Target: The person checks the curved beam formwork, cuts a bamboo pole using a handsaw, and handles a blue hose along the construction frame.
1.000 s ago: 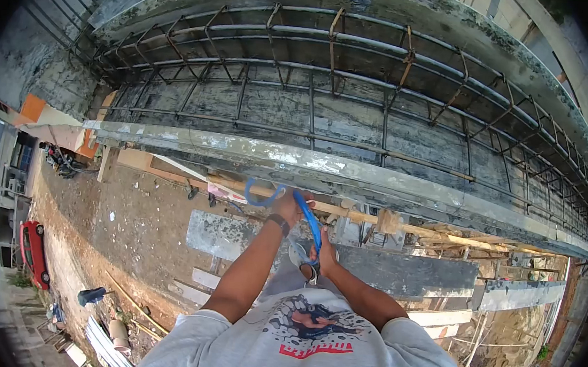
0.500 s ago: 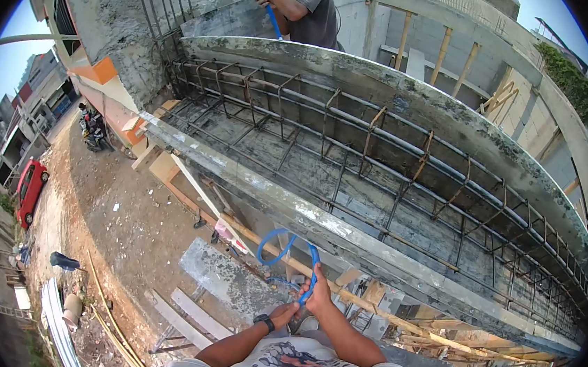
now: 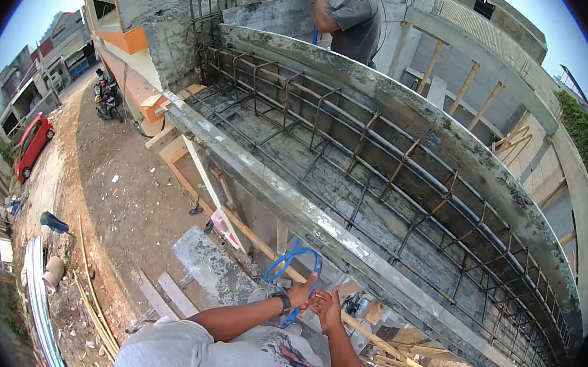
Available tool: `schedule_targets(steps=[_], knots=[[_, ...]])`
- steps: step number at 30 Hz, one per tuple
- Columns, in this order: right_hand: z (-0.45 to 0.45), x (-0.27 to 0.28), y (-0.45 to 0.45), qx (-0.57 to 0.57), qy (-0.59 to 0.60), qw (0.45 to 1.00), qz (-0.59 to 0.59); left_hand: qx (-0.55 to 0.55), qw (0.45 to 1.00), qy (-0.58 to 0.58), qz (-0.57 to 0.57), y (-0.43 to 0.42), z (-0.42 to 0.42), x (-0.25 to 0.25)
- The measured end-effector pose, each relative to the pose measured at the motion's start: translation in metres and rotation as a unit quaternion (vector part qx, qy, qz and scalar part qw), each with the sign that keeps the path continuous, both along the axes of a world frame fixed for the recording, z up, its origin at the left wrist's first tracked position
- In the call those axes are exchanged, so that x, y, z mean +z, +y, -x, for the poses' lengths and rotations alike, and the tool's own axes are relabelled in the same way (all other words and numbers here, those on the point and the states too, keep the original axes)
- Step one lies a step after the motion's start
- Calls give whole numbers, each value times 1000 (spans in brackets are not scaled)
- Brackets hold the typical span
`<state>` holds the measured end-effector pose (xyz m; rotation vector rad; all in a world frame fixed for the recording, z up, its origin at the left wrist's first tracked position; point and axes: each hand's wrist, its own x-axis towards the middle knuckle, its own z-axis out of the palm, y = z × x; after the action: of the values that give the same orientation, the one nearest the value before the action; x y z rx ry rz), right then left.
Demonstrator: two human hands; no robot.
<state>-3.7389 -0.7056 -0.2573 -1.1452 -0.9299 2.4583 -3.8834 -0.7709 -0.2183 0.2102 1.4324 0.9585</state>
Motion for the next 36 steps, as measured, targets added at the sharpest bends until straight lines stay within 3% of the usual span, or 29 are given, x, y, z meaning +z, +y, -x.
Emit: schedule_targets(steps=[3,6,9,10,13,14,17,18,21,23,26,29,30,33,36], knots=[[14,-66,-37,31,-26,997,-72,33,994,-108,-7,27,42,0],[41,-86,-69,162,35,975,-147,9,981,-194,13,45,78,-5],[60,-97,-76,114,-9,990,-87,-51,976,-213,11,62,98,-17],[67,-96,-77,17,-74,993,-88,-35,973,-227,-31,71,102,-32],[75,-60,-55,-117,-60,991,-13,-15,973,-221,-64,100,96,-89],[86,-28,-49,-183,-68,980,25,-78,978,-188,-55,101,99,-84],[79,-30,-27,-207,-61,973,85,-238,966,-86,-59,96,100,-109],[90,-2,-23,-241,-72,962,106,-281,952,-104,-65,88,103,-105],[105,5,-7,-278,-48,941,188,-329,936,-117,-39,49,104,-102],[112,-4,5,-306,-12,928,213,-335,922,-153,-116,16,94,-169],[120,4,33,-270,36,934,231,-392,908,37,-144,-30,114,-152],[127,-22,47,-301,51,916,262,-406,905,40,-119,-26,128,-140],[126,-31,51,-307,44,912,266,-366,922,47,-116,-27,130,-130],[134,-62,59,-296,31,931,212,-345,936,30,-62,-21,139,-109],[137,-64,46,-201,-69,972,97,-241,967,-53,-63,-9,140,-84]])
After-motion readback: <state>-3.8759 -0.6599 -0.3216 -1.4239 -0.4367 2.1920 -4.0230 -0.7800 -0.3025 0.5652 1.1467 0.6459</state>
